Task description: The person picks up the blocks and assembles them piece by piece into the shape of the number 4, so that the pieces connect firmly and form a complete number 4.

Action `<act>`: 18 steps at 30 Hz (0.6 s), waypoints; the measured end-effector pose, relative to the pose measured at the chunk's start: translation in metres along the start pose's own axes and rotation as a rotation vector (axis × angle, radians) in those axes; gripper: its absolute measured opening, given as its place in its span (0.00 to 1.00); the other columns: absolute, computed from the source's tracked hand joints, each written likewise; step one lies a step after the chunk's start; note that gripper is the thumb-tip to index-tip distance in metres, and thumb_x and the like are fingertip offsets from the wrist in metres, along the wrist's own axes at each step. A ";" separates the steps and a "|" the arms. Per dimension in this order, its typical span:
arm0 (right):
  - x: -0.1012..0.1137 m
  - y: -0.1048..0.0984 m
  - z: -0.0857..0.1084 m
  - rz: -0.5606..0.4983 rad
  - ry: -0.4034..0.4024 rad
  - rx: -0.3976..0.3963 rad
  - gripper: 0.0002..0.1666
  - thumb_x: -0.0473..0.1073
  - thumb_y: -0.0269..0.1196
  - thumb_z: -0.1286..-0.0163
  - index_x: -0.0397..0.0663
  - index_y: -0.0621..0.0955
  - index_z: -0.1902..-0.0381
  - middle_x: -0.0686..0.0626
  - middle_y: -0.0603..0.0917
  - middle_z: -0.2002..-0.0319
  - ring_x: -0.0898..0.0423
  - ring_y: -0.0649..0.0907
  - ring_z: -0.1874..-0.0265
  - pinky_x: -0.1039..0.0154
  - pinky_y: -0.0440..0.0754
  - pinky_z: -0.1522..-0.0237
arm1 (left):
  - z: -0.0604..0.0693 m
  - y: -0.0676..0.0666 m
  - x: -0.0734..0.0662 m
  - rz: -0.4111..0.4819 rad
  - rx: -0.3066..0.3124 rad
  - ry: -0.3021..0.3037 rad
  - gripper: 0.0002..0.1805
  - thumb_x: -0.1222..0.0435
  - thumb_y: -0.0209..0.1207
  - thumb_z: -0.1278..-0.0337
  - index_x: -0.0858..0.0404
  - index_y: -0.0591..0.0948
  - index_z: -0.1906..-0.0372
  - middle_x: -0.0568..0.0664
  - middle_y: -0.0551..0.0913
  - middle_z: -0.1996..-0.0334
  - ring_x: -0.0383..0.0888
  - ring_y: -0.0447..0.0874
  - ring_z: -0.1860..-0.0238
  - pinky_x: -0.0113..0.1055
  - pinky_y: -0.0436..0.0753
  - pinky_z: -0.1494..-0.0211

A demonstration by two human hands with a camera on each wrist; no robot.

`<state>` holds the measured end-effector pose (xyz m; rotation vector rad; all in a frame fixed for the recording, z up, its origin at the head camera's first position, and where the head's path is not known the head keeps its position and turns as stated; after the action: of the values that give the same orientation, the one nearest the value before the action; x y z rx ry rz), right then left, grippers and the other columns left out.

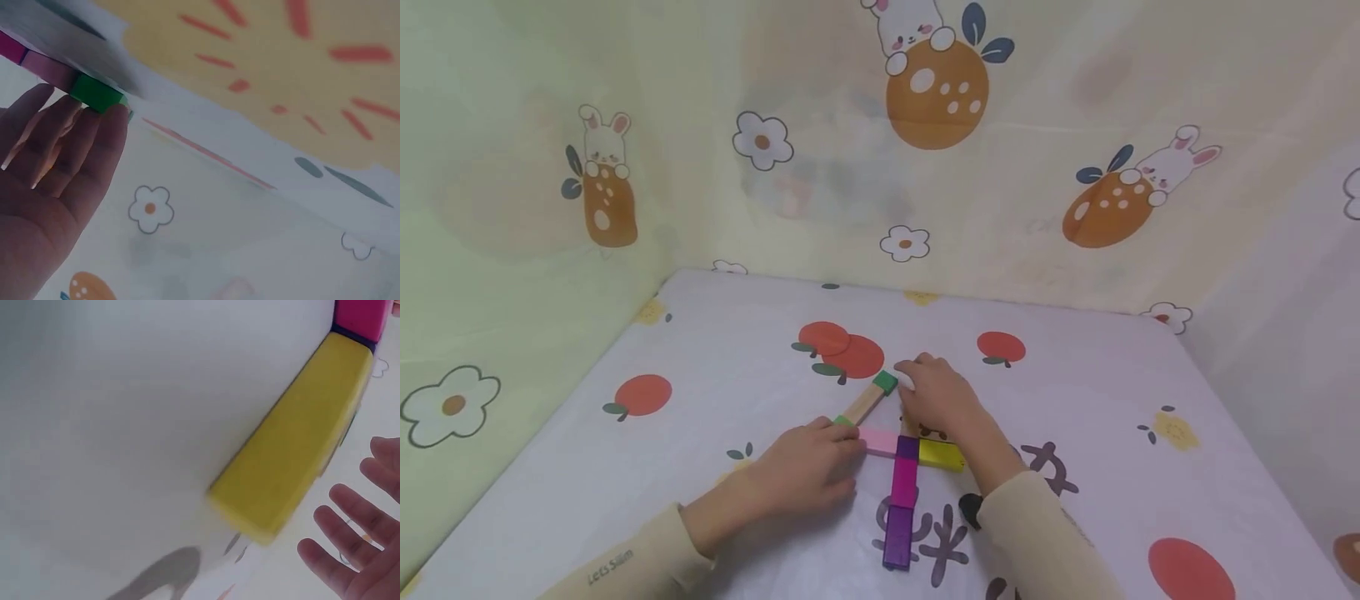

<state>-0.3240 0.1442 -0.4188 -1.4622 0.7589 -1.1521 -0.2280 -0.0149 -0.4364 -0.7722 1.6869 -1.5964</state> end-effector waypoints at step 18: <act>-0.004 -0.017 0.045 0.141 -0.066 -0.182 0.29 0.48 0.67 0.29 0.45 0.80 0.33 0.39 0.85 0.43 0.40 0.83 0.45 0.41 0.84 0.45 | 0.003 -0.011 0.017 0.123 -0.092 -0.062 0.29 0.52 0.62 0.33 0.53 0.77 0.29 0.49 0.79 0.33 0.49 0.76 0.33 0.48 0.79 0.33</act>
<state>-0.2851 0.1674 -0.4012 -1.5617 0.9249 -0.9436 -0.2360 -0.0310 -0.4270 -0.7406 1.7382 -1.4059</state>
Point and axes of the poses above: each hand's wrist, its own z-axis away from the middle knuckle, its own y-axis out of the palm, x = y × z, the point moved 6 cm from there along -z, towards the middle knuckle
